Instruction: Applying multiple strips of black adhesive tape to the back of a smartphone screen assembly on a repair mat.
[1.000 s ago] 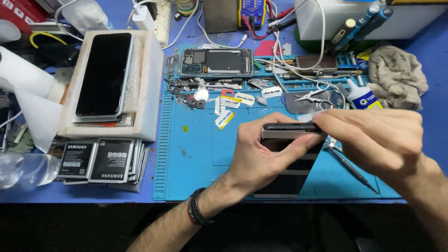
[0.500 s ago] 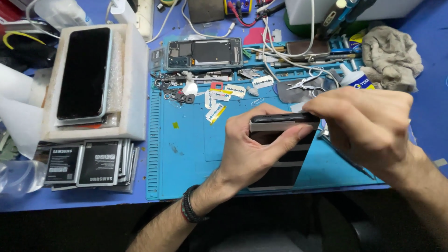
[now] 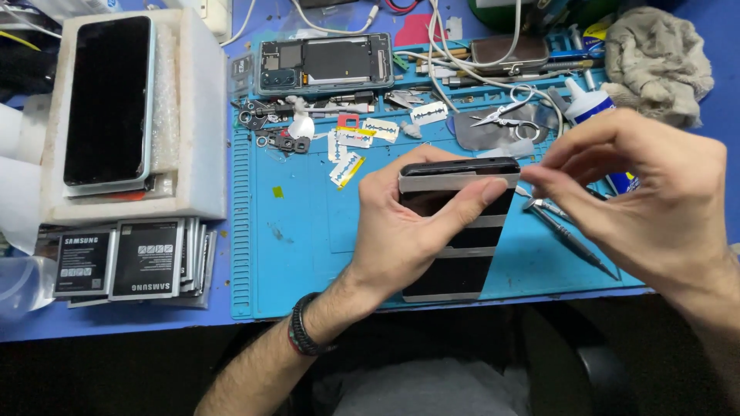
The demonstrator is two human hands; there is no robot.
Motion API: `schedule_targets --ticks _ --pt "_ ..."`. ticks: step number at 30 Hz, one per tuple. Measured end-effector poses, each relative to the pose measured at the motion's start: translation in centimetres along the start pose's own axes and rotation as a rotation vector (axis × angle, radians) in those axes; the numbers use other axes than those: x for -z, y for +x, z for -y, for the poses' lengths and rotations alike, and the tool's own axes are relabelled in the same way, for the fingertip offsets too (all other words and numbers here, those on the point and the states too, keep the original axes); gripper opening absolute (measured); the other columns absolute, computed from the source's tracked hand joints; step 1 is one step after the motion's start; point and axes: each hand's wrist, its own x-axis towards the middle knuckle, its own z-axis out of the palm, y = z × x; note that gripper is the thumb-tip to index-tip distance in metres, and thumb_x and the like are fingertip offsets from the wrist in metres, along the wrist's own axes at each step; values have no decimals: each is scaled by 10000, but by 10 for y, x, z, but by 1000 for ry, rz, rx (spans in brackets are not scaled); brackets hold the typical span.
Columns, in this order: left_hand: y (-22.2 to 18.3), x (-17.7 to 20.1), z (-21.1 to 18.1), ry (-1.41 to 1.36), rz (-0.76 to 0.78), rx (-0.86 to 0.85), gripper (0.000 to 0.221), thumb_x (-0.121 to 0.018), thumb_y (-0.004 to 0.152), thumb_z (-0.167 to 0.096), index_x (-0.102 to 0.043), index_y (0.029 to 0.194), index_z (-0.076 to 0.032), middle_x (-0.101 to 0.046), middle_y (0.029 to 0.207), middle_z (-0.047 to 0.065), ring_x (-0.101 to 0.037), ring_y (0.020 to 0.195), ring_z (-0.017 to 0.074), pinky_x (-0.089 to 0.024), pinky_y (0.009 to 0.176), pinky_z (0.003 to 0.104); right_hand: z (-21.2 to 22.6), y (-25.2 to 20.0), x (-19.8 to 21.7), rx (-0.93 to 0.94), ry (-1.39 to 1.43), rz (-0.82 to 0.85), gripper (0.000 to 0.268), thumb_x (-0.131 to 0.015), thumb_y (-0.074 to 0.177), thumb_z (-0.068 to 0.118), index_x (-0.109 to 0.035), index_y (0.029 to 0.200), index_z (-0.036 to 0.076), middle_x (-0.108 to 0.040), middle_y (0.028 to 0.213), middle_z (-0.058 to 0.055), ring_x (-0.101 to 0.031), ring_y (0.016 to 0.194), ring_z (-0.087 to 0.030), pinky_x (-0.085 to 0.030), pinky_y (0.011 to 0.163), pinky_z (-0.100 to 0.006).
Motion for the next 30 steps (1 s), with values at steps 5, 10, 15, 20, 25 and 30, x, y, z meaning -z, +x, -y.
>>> schedule_targets --ticks 5,10,15,20,25,30 --pt "0 -1 0 5 6 -9 175 -819 924 -229 -721 983 -97 -789 914 15 -767 842 104 -628 786 225 22 18 10 -77 75 82 133 -672 1063 -117 -724 1180 -78 -735 1082 -210 -761 910 -251 -630 740 -308" --pt "1 0 -1 18 4 -19 177 -813 930 -242 -707 961 -102 -763 874 -12 -723 803 76 -598 760 217 10 9 10 223 -53 54 161 -815 1037 -79 -776 1192 -92 -764 1105 -245 -738 945 -291 -605 884 -366" --pt "1 -1 -3 3 -7 -20 163 -817 929 -230 -720 983 -109 -782 908 -4 -753 838 86 -622 793 216 22 8 19 493 -493 88 244 -585 1132 1 -780 1261 -69 -819 1222 -200 -780 934 -349 -628 778 -476" --pt "0 -2 -2 -49 -35 35 166 -828 913 -224 -720 971 -113 -773 893 -9 -725 816 60 -619 760 209 4 8 6 659 -683 -14 252 -566 1146 28 -802 1218 -26 -801 1144 -143 -711 798 -262 -543 668 -378" --pt "-1 0 -1 -7 -25 -27 166 -820 928 -230 -725 993 -109 -762 889 -16 -716 810 64 -605 757 211 -14 -1 0 637 -685 -60 197 -648 1191 102 -820 1222 10 -809 1156 -123 -684 730 -254 -544 667 -379" --pt "-1 1 -2 -36 25 -48 174 -816 929 -196 -708 1020 -94 -816 1053 71 -839 1035 205 -666 972 242 -8 4 1 149 -150 20 42 -649 1234 -176 -641 1262 -207 -722 969 -235 -720 918 -337 -526 864 -442"
